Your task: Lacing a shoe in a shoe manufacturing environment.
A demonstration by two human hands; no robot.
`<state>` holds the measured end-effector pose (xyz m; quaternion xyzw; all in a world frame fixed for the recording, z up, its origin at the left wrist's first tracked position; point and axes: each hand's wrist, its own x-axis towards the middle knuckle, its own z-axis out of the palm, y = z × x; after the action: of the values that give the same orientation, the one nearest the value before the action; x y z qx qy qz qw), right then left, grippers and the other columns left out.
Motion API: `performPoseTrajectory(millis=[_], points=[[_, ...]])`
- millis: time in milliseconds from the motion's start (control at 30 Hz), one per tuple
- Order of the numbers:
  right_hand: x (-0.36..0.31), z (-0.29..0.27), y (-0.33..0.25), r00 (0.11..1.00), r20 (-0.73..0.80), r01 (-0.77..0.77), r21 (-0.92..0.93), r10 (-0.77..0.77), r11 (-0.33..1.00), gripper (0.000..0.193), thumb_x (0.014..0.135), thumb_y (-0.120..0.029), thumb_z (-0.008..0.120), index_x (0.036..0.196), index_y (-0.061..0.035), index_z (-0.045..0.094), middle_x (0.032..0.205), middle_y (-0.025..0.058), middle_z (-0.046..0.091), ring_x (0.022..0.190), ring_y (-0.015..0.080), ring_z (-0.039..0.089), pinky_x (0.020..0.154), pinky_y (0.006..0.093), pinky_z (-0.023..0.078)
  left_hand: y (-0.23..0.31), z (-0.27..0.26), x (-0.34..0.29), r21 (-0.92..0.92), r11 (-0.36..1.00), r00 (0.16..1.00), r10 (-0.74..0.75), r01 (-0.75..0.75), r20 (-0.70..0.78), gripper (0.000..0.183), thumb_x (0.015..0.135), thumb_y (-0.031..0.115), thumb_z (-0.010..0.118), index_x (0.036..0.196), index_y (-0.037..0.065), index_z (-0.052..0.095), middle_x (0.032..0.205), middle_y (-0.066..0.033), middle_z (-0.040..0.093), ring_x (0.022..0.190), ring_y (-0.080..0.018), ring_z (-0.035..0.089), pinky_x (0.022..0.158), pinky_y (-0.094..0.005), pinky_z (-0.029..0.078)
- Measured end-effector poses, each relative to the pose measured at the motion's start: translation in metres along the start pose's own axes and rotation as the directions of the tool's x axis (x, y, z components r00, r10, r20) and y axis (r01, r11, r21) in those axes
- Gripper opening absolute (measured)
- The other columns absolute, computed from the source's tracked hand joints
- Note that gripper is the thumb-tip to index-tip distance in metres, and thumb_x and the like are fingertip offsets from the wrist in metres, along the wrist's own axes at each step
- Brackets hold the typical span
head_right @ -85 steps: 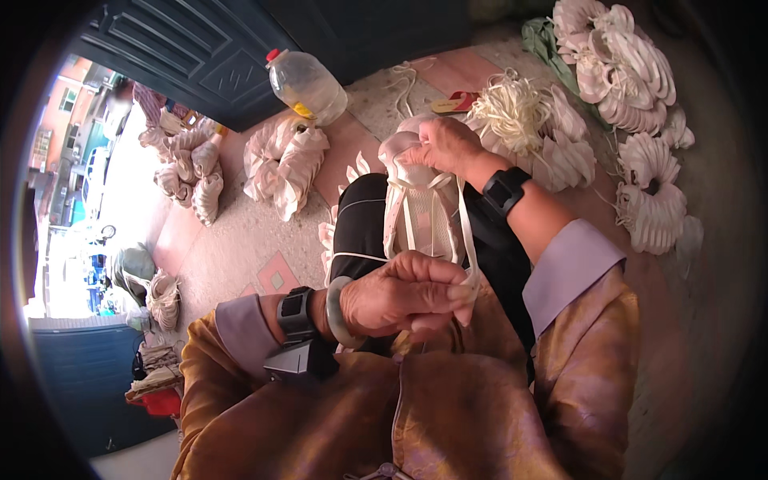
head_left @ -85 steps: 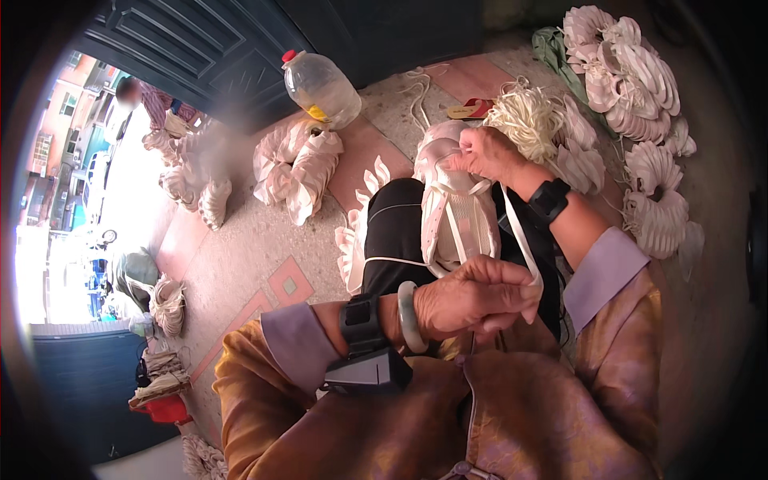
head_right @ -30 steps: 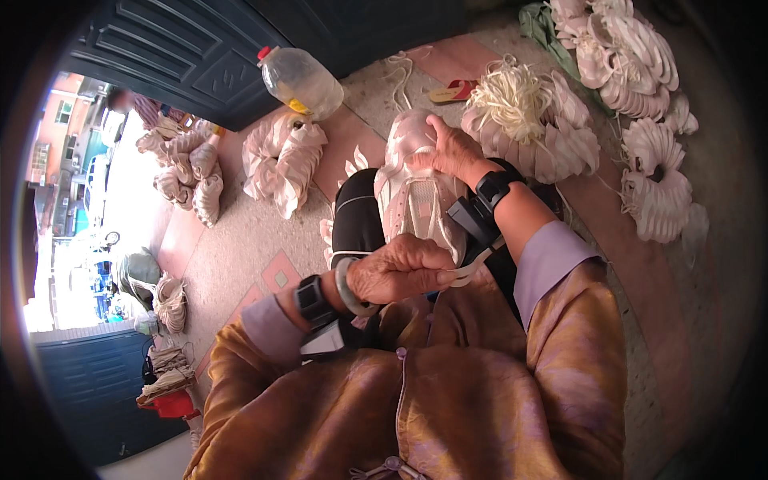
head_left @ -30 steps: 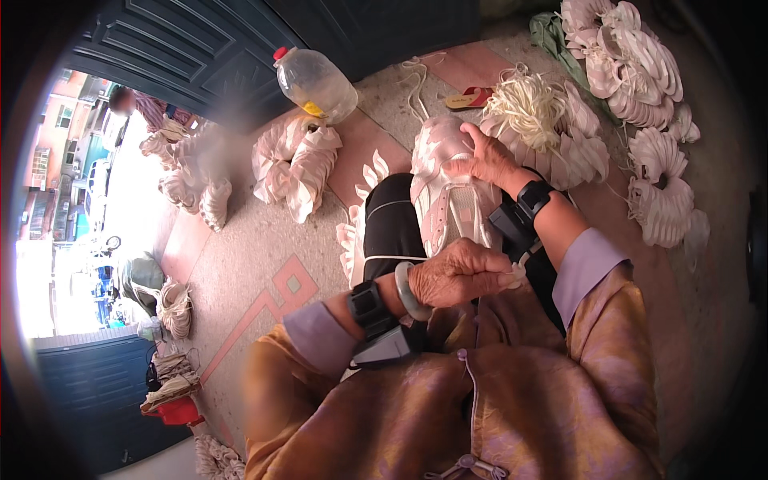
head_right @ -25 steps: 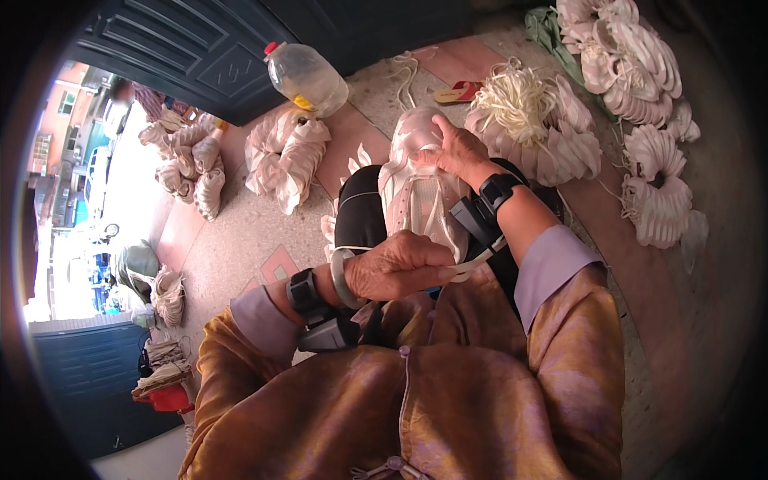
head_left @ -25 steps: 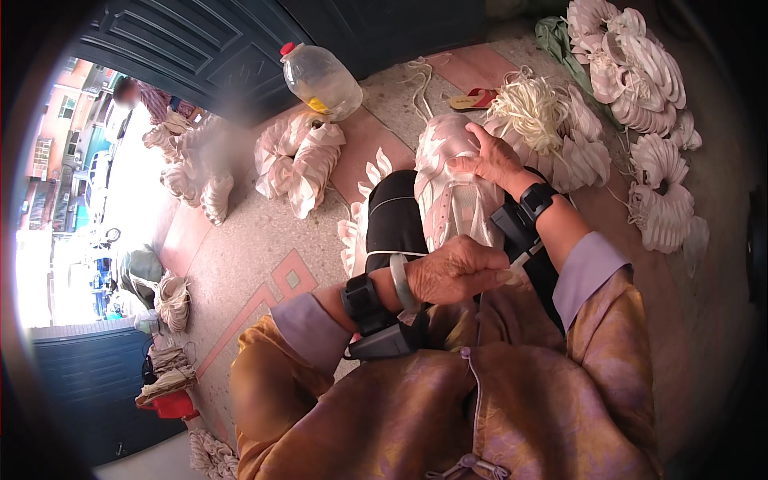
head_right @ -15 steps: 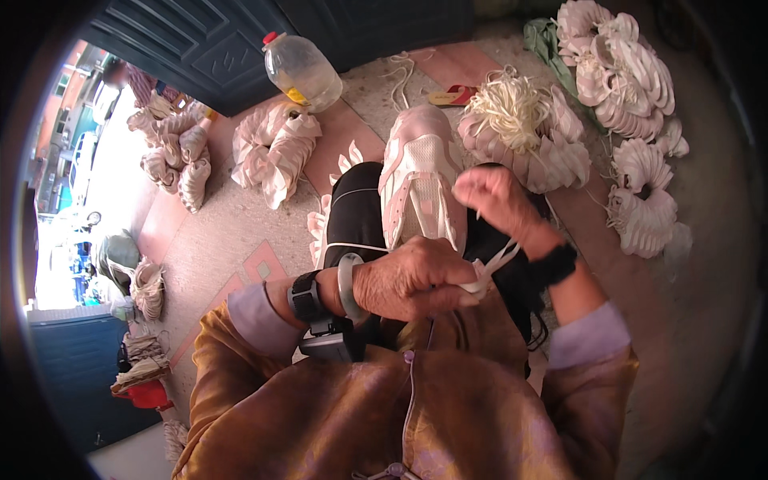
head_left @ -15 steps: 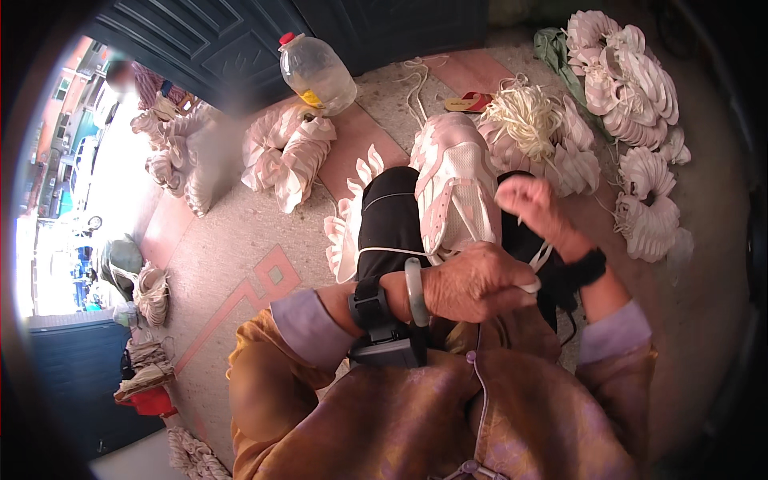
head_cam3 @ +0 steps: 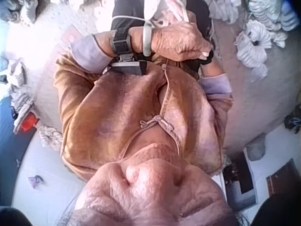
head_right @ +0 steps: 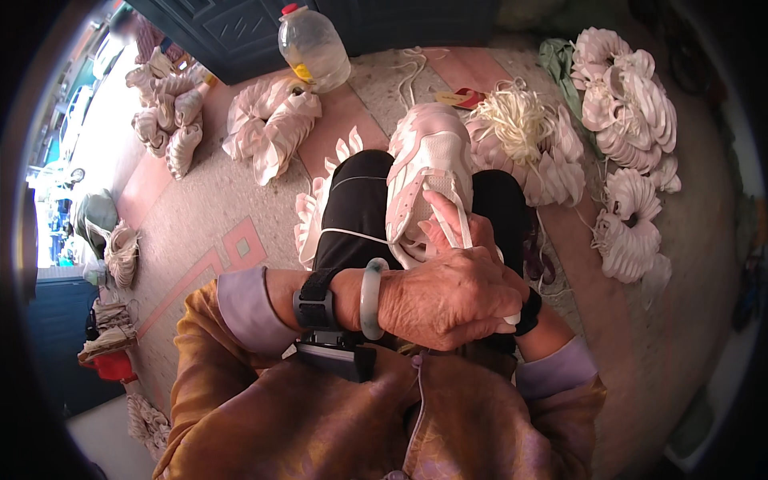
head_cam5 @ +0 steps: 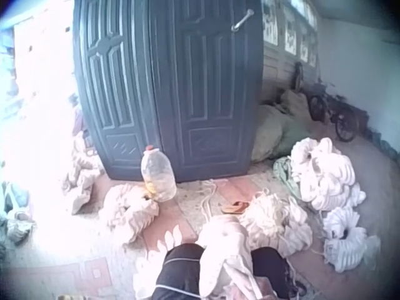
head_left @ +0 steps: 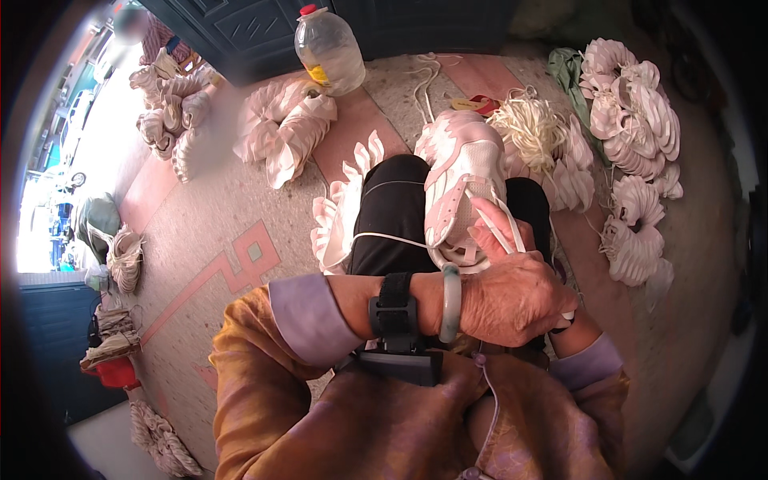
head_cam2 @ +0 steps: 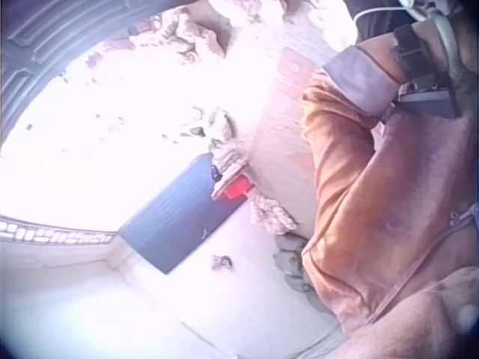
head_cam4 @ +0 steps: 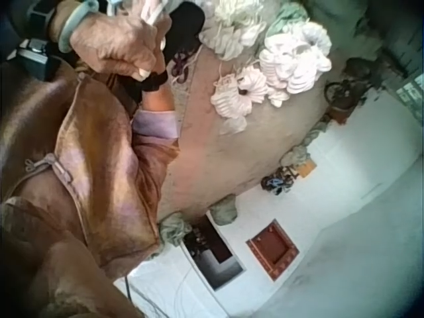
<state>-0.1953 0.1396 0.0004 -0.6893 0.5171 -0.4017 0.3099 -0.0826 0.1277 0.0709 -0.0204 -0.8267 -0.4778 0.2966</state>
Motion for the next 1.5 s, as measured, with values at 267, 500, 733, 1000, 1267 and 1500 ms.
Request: performPoseTrajectory(millis=[267,500,733,1000,1267,1500], points=[[-0.012,-0.004,0.017,0.998,0.066,-0.035,0.243,0.020,0.969,0.035,0.084,-0.005,0.060,0.118,-0.0034,0.052,0.078,0.0045,0.059,0.063,0.0111,0.054,0.056,0.0249,0.046,0.003,-0.005,0.005,-0.015,1.000,0.999,0.019,-0.019,0.027,0.011,0.074,0.010,0.060,0.077,0.001,0.054,0.077,-0.0160,0.058,0.079,-0.0366,0.056,0.070,-0.0445,0.043],[-0.015,-0.007,0.012,0.961,0.189,-0.262,0.387,0.202,0.884,0.032,0.088,0.001,0.050,0.120,0.0033,0.051,0.107,0.0044,0.053,0.100,0.0074,0.051,0.096,0.0233,0.041,0.005,-0.003,0.007,-0.020,0.997,0.996,0.068,-0.069,-0.053,0.018,0.071,0.009,0.061,0.086,-0.001,0.057,0.081,-0.0165,0.059,0.081,-0.0366,0.057,0.071,-0.0442,0.043],[-0.015,-0.030,-0.001,0.971,0.174,0.085,0.393,-0.164,0.916,0.013,0.078,-0.009,0.059,0.089,-0.0024,0.060,0.082,0.0108,0.061,0.073,0.0182,0.060,0.063,0.0275,0.047,0.010,-0.014,0.002,0.172,0.981,0.995,0.090,-0.094,0.031,0.018,0.069,0.008,0.062,0.085,0.000,0.058,0.085,-0.0125,0.059,0.082,-0.0328,0.056,0.072,-0.0437,0.044],[-0.060,-0.112,0.016,0.983,-0.010,-0.180,-0.169,0.181,0.969,0.006,0.078,-0.005,0.058,0.074,-0.0005,0.055,0.059,0.0112,0.053,0.051,0.0178,0.053,0.049,0.0300,0.041,0.020,-0.075,-0.058,0.427,0.860,0.940,-0.337,0.280,0.060,0.022,0.072,0.009,0.068,0.087,0.002,0.054,0.075,-0.0118,0.058,0.064,-0.0308,0.058,0.056,-0.0363,0.047],[-0.116,-0.180,0.100,0.852,-0.272,-0.523,-0.420,0.447,0.741,0.012,0.072,-0.002,0.054,0.083,0.0003,0.055,0.069,0.0168,0.053,0.065,0.0307,0.056,0.060,0.0343,0.044,-0.046,-0.165,-0.179,-0.145,0.704,0.564,-0.660,0.696,-0.496,0.015,0.080,0.005,0.062,0.096,0.003,0.060,0.060,0.0015,0.050,0.052,-0.0055,0.043,0.050,-0.0190,0.037],[-0.066,-0.122,0.088,0.983,-0.184,-0.122,-0.513,0.031,0.850,0.026,0.067,0.003,0.054,0.091,-0.0025,0.062,0.093,0.0121,0.060,0.088,0.0313,0.057,0.078,0.0365,0.047,-0.092,-0.180,-0.250,0.646,-0.113,0.463,-0.605,0.755,-0.647,0.031,0.076,0.012,0.058,0.105,0.004,0.054,0.088,-0.0171,0.062,0.080,-0.0355,0.060,0.071,-0.0431,0.048]])
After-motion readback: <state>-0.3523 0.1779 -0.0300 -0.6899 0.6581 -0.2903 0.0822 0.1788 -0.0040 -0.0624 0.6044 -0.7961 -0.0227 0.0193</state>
